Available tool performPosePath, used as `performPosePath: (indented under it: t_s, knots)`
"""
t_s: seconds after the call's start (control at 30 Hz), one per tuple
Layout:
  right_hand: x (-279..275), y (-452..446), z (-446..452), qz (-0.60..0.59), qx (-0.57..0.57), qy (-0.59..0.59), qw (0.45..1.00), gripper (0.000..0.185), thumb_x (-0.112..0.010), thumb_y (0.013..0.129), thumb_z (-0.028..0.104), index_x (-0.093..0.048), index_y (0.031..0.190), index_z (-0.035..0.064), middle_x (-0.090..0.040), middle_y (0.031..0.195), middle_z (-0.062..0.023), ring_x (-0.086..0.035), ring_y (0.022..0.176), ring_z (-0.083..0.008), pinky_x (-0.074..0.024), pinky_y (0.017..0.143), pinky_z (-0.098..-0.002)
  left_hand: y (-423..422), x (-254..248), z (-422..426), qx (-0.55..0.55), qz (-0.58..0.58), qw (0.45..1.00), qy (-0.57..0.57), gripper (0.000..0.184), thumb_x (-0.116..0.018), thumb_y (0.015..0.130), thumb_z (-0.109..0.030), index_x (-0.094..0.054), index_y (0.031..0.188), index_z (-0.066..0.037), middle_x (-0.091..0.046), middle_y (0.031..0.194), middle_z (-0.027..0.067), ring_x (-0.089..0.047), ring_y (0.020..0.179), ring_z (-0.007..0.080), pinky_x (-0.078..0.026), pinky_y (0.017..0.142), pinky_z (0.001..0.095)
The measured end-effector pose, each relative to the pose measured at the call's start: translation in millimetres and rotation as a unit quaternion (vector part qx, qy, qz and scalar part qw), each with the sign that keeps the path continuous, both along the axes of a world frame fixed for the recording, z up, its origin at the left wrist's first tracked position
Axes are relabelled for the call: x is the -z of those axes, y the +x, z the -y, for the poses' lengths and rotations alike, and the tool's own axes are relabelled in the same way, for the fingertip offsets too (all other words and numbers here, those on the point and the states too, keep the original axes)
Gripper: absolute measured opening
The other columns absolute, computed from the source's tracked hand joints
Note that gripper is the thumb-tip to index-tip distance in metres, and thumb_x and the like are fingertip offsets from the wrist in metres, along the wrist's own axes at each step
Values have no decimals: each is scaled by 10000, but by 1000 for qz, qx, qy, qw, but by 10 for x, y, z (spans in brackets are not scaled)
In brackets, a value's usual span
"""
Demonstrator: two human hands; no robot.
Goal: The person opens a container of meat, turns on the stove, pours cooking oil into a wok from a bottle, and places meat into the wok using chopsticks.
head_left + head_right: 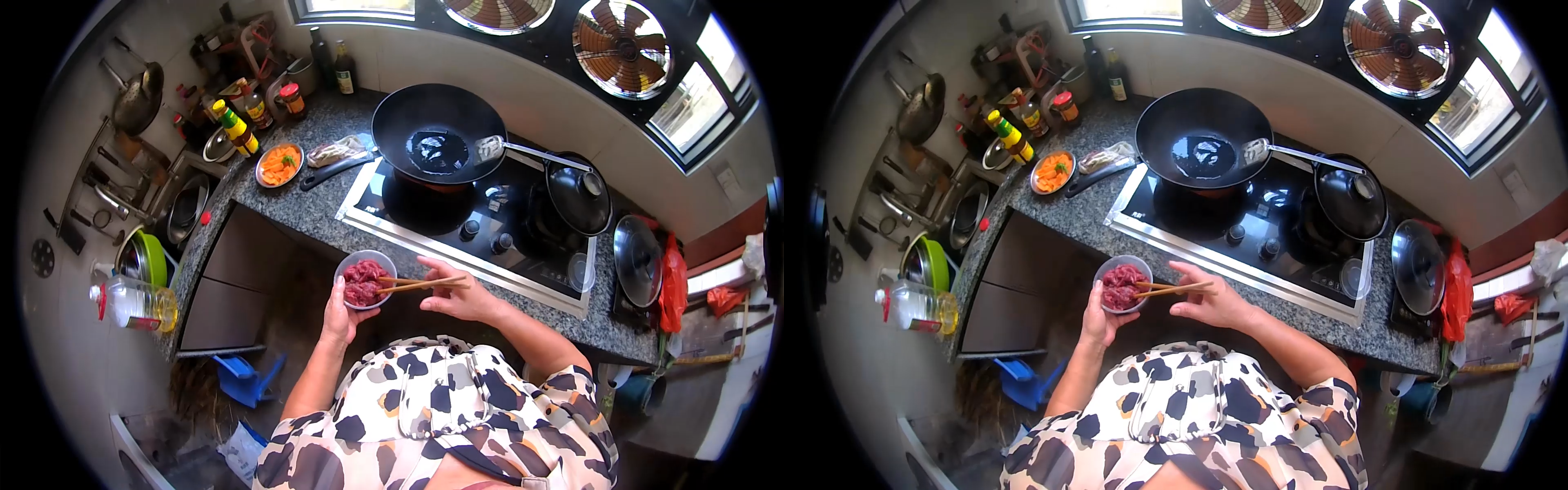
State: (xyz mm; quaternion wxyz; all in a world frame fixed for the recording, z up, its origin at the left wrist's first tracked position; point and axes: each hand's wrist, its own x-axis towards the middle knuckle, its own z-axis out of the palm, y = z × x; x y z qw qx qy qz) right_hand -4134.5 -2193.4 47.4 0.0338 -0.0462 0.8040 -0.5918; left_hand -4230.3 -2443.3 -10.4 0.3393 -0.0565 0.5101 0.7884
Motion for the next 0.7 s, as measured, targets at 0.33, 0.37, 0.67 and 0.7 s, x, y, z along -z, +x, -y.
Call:
performPosePath:
  t_s: [0.33, 0.37, 0.67, 0.7]
  knots:
    - [12, -79, 295, -50, 77, -71, 993, 180, -631, 898, 134, -678, 1034, 24, -632, 906, -88, -626, 799, -160, -499, 727, -273, -157, -130, 80, 67, -7, 998, -12, 558, -326, 990, -515, -432, 1349, -102, -590, 1237, 125, -641, 1055, 233, -584, 762, 397]
    - [-109, -107, 308, -90, 60, -37, 993, 152, -636, 888, 123, -689, 987, 20, -641, 917, -98, -630, 806, -167, -498, 731, -278, -193, -142, 92, 63, -18, 998, -6, 547, -319, 996, -505, -436, 1346, -101, -594, 1233, 122, -639, 1060, 226, -582, 771, 392]
    - [-623, -135, 380, -181, -9, 90, 979, 86, -631, 848, 42, -681, 896, -8, -674, 1016, -167, -682, 798, -233, -537, 712, -299, -396, -233, 123, 65, -53, 996, 31, 553, -333, 997, -503, -394, 1359, -90, -564, 1254, 126, -624, 1084, 215, -585, 760, 364]
    - [-707, -153, 367, -202, -30, 113, 972, 79, -628, 847, 38, -676, 884, -12, -676, 1000, -167, -685, 781, -242, -541, 700, -303, -410, -198, 128, 66, -45, 996, 29, 558, -335, 995, -509, -395, 1360, -92, -565, 1254, 127, -625, 1082, 214, -584, 755, 361]
